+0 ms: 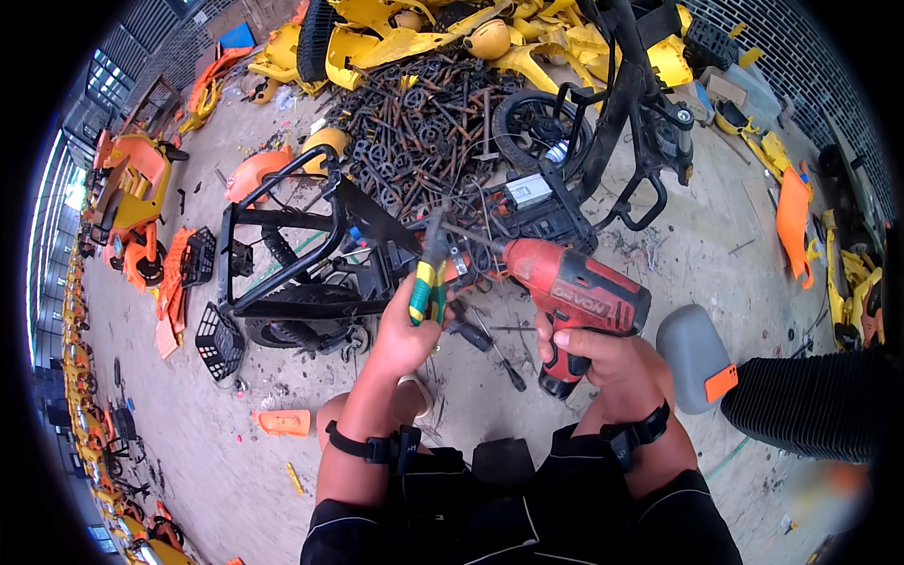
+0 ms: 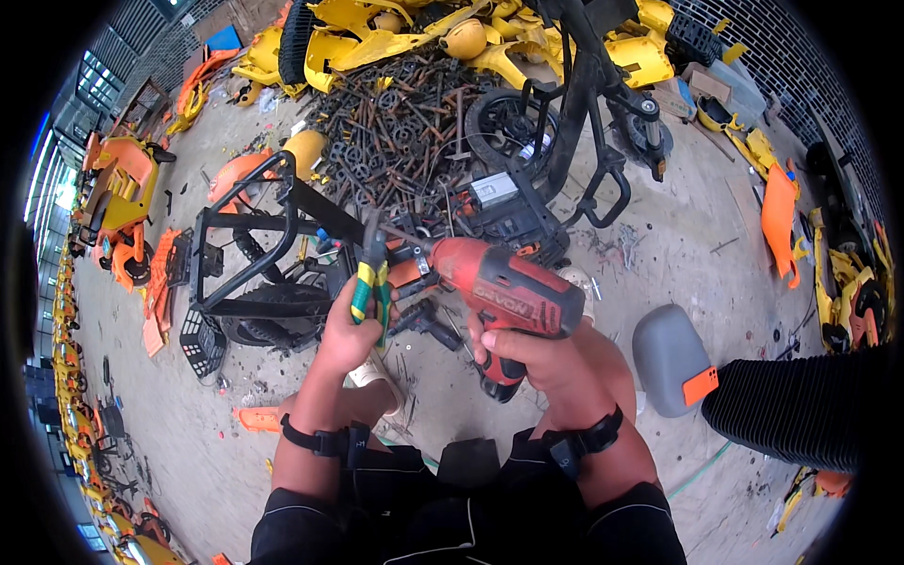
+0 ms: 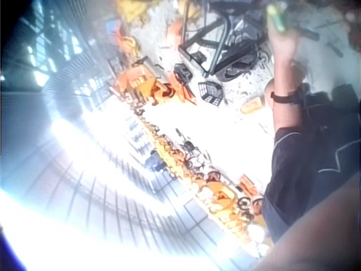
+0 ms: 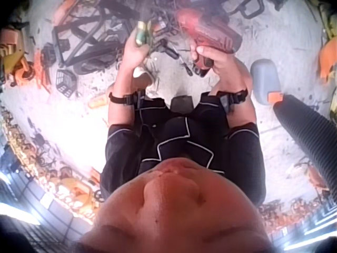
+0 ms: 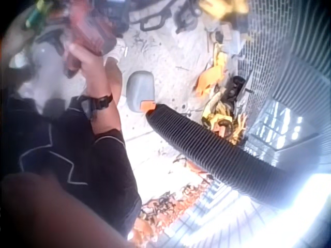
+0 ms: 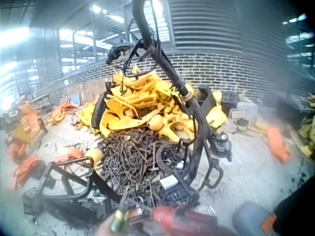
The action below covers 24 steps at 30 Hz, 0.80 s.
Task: The person uses an impact driver to loosen components on a vehicle frame and then uses pliers to manipulate and organize various wires and electrical connectors.
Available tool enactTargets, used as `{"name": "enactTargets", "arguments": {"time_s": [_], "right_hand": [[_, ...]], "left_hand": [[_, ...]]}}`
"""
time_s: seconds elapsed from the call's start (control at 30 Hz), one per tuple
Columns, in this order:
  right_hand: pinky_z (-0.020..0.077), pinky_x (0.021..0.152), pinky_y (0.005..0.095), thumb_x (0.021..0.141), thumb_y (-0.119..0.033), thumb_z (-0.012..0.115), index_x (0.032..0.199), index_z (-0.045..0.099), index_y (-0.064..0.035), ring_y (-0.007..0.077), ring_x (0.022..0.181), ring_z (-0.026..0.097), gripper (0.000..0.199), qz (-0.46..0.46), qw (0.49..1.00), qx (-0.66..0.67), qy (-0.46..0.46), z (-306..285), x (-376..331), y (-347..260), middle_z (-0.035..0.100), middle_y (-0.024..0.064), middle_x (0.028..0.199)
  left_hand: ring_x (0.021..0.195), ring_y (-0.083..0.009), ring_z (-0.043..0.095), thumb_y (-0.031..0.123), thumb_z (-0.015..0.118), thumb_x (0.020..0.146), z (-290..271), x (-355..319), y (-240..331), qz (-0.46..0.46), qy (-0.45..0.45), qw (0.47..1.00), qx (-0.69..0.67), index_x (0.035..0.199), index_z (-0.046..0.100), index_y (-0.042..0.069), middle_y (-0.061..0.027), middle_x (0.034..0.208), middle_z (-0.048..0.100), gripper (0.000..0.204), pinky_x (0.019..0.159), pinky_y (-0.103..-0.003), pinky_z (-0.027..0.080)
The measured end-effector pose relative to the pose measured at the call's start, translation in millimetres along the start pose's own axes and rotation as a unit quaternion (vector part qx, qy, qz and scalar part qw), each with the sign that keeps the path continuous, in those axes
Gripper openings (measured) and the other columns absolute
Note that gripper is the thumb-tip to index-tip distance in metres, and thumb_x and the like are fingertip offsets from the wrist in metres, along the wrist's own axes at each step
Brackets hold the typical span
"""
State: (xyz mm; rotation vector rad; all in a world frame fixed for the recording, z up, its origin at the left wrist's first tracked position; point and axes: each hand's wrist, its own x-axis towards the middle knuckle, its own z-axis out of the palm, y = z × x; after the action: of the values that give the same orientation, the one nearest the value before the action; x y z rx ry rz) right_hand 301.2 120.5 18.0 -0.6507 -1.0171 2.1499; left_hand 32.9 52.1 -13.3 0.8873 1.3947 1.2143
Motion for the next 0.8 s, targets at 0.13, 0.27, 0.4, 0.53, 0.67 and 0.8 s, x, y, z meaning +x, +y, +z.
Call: {"name": "enactTargets", "arguments": {"time_s": [0.13,0.27,0.4,0.53,0.67,0.8], "right_hand": [[0.0541,0.067,0.0369,0.078,-0.014,0.068,0.133,0.052,0.0003,0.0227,0.069,0.065,0.059,0.004,0.999,0.052,0.004,-1.6,1.2,6.3,0.064,0.0116,0.09],[0.0545,0.069,0.0384,0.078,-0.015,0.067,0.132,0.052,0.0008,0.0234,0.07,0.065,0.058,-0.008,0.997,0.08,-0.002,-1.7,5.4,7.0,0.064,0.0121,0.092],[0.0547,0.069,0.0386,0.078,-0.014,0.067,0.135,0.051,0.0004,0.0236,0.07,0.065,0.061,0.006,0.996,0.09,-0.007,-3.4,3.4,8.8,0.064,0.0128,0.093],[0.0553,0.068,0.0379,0.077,-0.013,0.068,0.138,0.049,0.0007,0.0234,0.07,0.066,0.066,-0.003,0.998,0.069,-0.005,-1.2,2.0,11.1,0.065,0.0142,0.095],[0.0559,0.067,0.0368,0.076,-0.012,0.069,0.139,0.048,0.0015,0.0228,0.07,0.066,0.068,-0.017,0.998,0.065,0.008,2.8,0.7,7.0,0.065,0.0154,0.097],[0.0561,0.067,0.0365,0.075,-0.01,0.068,0.139,0.049,0.0026,0.0224,0.071,0.066,0.068,-0.001,0.996,0.088,-0.001,3.4,-1.1,7.0,0.065,0.0163,0.099]], "left_hand": [[0.093,-0.0196,0.064,-0.019,0.04,0.07,-4.2,0.7,-0.4,0.033,-0.011,0.999,-0.022,0.137,0.045,0.001,-0.0118,0.113,0.06,0.07,0.081,-0.034,0.054],[0.092,-0.0192,0.063,-0.019,0.039,0.071,-4.3,-1.6,1.0,0.02,-0.009,1.0,-0.002,0.136,0.045,0.001,-0.0117,0.112,0.06,0.069,0.081,-0.034,0.053],[0.097,-0.0207,0.064,-0.019,0.039,0.071,-2.5,-2.6,-1.4,0.008,-0.006,1.0,-0.013,0.137,0.045,0.001,-0.0125,0.115,0.061,0.069,0.083,-0.035,0.053],[0.106,-0.0246,0.065,-0.018,0.039,0.071,-3.5,-1.1,-7.2,0.0,-0.032,0.999,-0.041,0.14,0.044,0.001,-0.0154,0.123,0.061,0.073,0.09,-0.038,0.054],[0.113,-0.0281,0.064,-0.017,0.036,0.069,2.4,-4.6,-3.3,0.004,-0.045,0.995,-0.09,0.147,0.04,0.001,-0.0183,0.131,0.06,0.08,0.097,-0.041,0.052],[0.122,-0.0301,0.062,-0.018,0.033,0.07,-1.4,-3.9,-5.0,0.03,-0.07,0.988,-0.134,0.151,0.036,0.002,-0.02,0.137,0.058,0.084,0.1,-0.041,0.05]]}}
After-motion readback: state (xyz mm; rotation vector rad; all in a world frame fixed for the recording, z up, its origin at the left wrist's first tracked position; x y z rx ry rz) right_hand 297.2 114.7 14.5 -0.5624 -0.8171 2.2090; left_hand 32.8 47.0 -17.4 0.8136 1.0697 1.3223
